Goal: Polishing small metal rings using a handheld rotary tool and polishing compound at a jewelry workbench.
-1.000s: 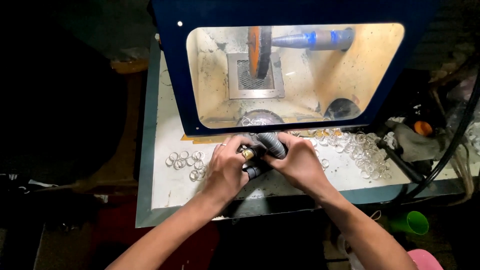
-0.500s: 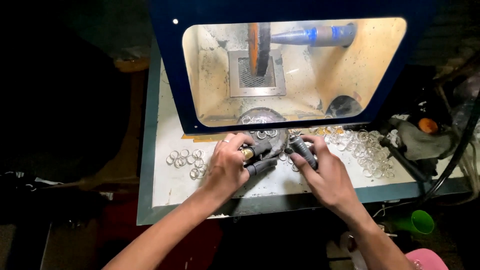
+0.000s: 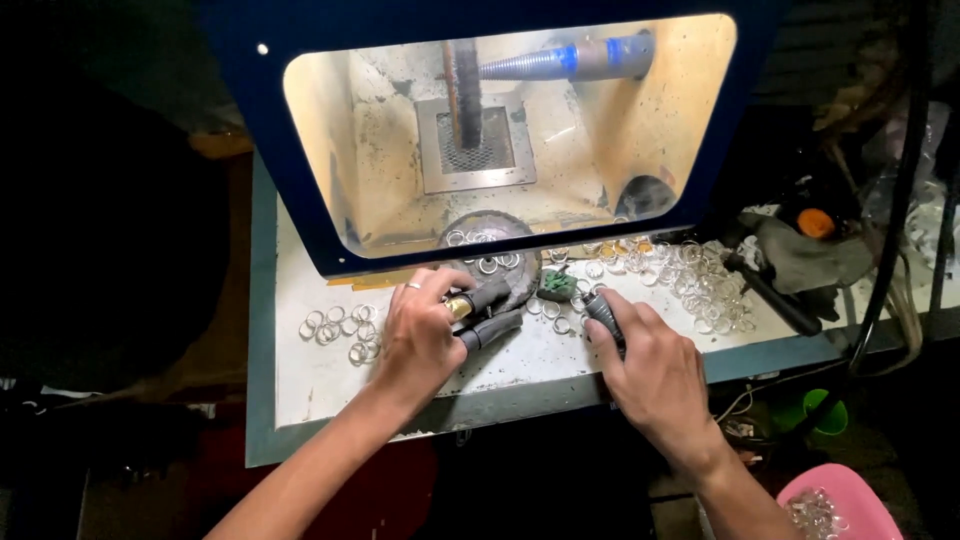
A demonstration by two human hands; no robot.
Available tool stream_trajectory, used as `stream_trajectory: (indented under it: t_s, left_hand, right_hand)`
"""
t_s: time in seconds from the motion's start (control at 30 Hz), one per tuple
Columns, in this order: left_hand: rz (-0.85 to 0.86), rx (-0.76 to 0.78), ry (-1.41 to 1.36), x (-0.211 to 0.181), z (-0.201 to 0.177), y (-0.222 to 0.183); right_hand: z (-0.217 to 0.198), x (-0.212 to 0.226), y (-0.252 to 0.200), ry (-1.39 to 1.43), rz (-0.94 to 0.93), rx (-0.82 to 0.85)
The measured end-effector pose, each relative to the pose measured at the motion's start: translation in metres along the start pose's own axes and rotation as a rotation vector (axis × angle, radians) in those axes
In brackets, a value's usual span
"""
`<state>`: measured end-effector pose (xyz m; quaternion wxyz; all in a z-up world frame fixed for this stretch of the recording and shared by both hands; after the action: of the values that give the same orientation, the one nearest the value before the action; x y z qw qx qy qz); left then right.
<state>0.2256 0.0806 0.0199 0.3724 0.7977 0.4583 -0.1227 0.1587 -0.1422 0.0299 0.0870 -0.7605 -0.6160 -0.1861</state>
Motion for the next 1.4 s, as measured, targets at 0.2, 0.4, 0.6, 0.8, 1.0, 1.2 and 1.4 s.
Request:
stream_trajectory:
  t_s: [0.2,0.4,0.6,0.8,1.0,1.2,1.4]
  left_hand:
    - [0.013,0.008,0.010,-0.002,-0.001,0.000]
    - [-0.003,0.009,-0.002,-0.002,-0.003,0.000]
    - [-0.071,0.053,0.018,0.009,0.004,-0.003]
    - [-0.030,0.031,0.030,0.009,0.005,-0.002]
    - [0.098,0.034,0.019,0.018,0.012,0.001]
    - [0.200,0.120,0.005,0.015,0.012,0.012]
    - [0.206,0.180,-0.018,0.017,0.017,0.018]
  right_hand:
    - [0.006,0.008,-0.001,-0.111,0.004,0.062]
    - [0.009,0.007,-0.002,-0.164,-0.012,0.048]
    - [-0.009,0.025,-0.003,-0.120,0.008,0.040]
    - [-0.008,0.023,-0.003,-0.117,-0.004,0.043]
    - [-0.006,0.018,0.001,-0.045,-0.130,-0.039]
    - [0.011,0.022,-0.001,-0.068,-0.475,-0.127]
    - [0.023,0.033,0.004,-0.154,-0.611,-0.114]
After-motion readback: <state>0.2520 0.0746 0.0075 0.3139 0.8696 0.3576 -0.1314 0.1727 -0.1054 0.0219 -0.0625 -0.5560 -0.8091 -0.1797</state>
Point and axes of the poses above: each hand's wrist, its own y-axis towards the middle knuckle, its own z-axis out of the palm, x = y × z, the point moved 7 cm from there along y, towards the middle knuckle, and after that the axes turned 11 degrees about -x, right-handed, at the moved point
